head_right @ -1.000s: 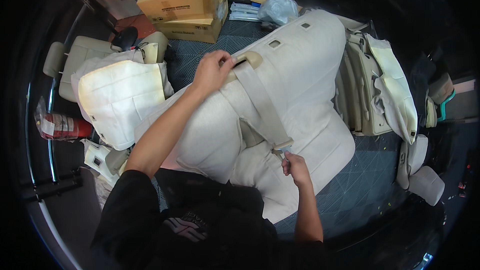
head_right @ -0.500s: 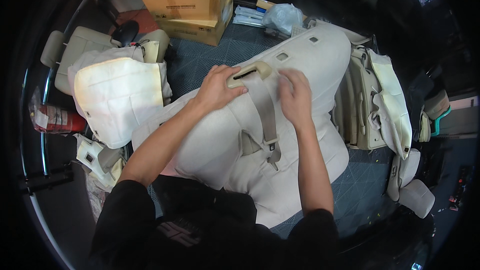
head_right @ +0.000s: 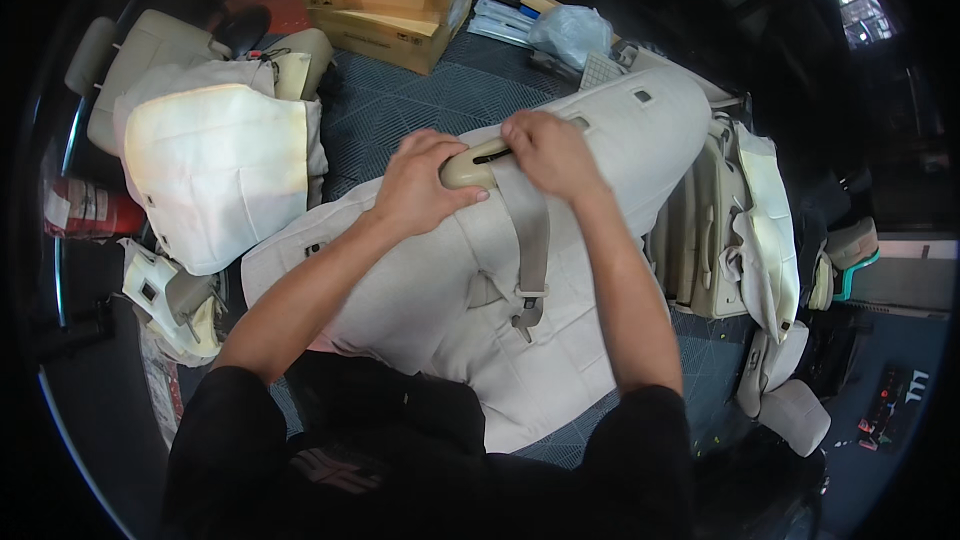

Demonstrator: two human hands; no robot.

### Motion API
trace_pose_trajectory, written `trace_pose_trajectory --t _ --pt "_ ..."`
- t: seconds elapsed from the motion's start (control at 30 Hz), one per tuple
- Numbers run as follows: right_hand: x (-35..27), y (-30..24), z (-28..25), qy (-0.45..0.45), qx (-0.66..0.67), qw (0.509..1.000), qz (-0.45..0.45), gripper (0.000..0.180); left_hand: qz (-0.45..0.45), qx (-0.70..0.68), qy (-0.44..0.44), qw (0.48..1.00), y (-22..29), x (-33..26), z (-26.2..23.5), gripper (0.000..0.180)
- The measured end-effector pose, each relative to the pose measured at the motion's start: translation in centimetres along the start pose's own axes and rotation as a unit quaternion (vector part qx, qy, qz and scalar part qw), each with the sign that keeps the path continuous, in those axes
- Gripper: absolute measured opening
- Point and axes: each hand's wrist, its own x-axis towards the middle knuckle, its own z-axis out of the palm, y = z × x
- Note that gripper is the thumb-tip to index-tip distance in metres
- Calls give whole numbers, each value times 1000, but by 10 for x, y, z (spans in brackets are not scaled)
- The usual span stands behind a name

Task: The person assembles a beige car seat by attaching the headrest, inserting the seatbelt through the guide, and fitting the seat cover over the cushion. They then zip the cover closed and adjust the fabric to ensure a snug fit.

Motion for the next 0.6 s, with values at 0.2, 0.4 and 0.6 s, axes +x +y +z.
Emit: trace_pose_trajectory --t 0.2,0.4,0.6 --pt "95 -121 -123 226 -37 961 -154 35 -104 -90 -89 987 3 4 -15 68" --pt "47 -41 49 -83 -191 968 141 70 -122 -126 -124 977 10 20 -23 67" --pt "57 -53 27 -72 -200 974 76 66 -60 -127 -147 979 -10 3 -14 73"
